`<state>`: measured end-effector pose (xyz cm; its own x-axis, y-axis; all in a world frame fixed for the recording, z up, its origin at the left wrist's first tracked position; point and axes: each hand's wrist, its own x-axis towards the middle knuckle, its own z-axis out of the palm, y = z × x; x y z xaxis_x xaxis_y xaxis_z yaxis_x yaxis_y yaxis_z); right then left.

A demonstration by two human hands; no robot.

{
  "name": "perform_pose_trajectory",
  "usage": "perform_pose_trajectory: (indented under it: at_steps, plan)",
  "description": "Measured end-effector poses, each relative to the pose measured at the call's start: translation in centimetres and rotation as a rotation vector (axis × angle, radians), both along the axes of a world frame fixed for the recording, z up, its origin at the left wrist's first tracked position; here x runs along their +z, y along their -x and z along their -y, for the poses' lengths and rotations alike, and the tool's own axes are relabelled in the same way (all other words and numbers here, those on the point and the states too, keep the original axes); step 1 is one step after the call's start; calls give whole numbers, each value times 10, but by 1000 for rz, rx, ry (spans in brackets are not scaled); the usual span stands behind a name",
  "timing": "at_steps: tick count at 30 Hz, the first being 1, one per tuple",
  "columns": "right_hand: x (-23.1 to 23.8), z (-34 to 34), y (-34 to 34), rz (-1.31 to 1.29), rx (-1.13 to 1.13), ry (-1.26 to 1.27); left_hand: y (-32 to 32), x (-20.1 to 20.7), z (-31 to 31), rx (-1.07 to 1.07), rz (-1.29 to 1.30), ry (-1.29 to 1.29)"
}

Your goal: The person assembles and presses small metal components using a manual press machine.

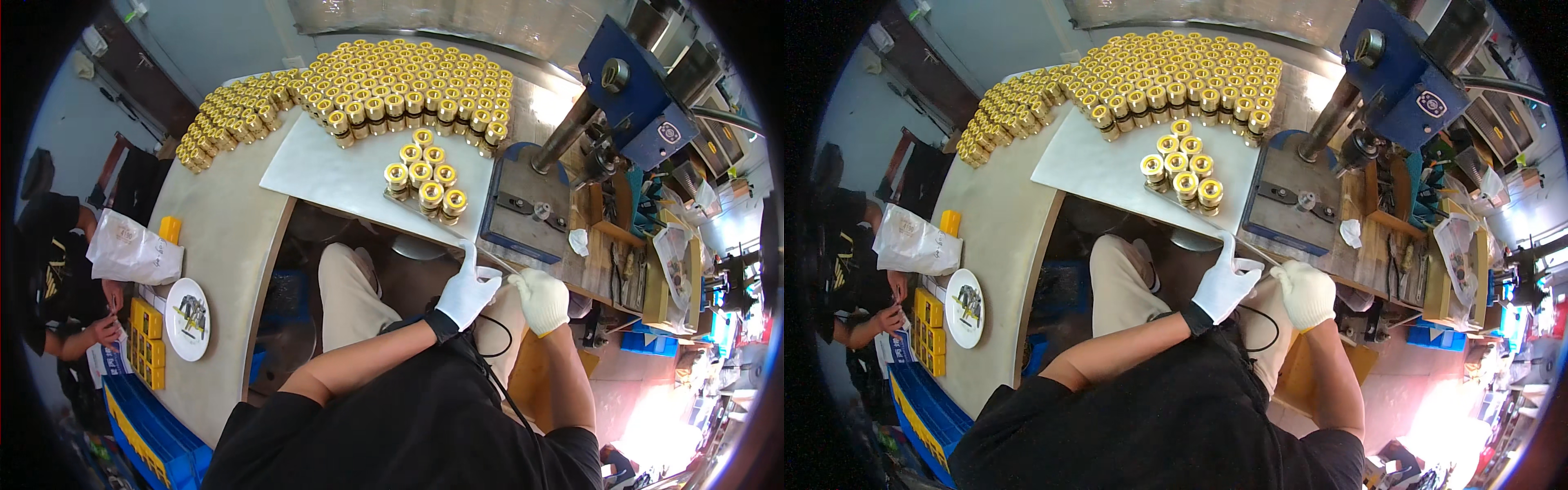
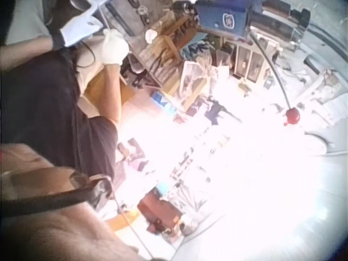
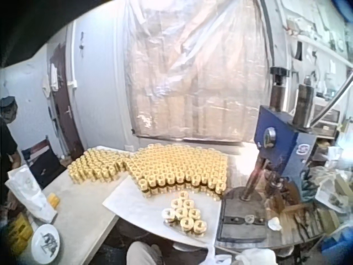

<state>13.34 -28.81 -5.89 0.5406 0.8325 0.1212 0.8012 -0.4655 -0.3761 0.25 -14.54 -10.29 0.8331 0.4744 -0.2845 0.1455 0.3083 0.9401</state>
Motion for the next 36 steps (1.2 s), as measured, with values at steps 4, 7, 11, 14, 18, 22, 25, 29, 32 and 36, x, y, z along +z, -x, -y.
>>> perform_pose_trajectory:
  at_steps: [4,7,11,14,18,22,25,29,32,36]
  plan:
    - [5,12,-8,47,-18,22,-1,-1,3,-58,15,-88]
    - [3,24,-4,38,91,-2,18,-5,-6,-63,45,-133]
    - [3,14,37,4,174,-145,63,0,-27,121,74,96]
    - [12,-33,76,-17,273,-143,100,0,-45,311,92,133]
    - [6,-108,104,41,360,-79,128,19,-85,576,145,81]
    - [2,-180,122,62,374,-136,135,31,-149,722,254,5]
    - [5,-227,129,26,317,-139,127,31,-202,754,233,-59]
    - [-14,-276,118,62,272,-151,107,29,-253,790,77,-123]
    - [-12,-301,117,87,242,-126,100,23,-282,780,92,-91]
    - [-6,-323,108,27,220,-29,88,31,-304,735,13,-86]
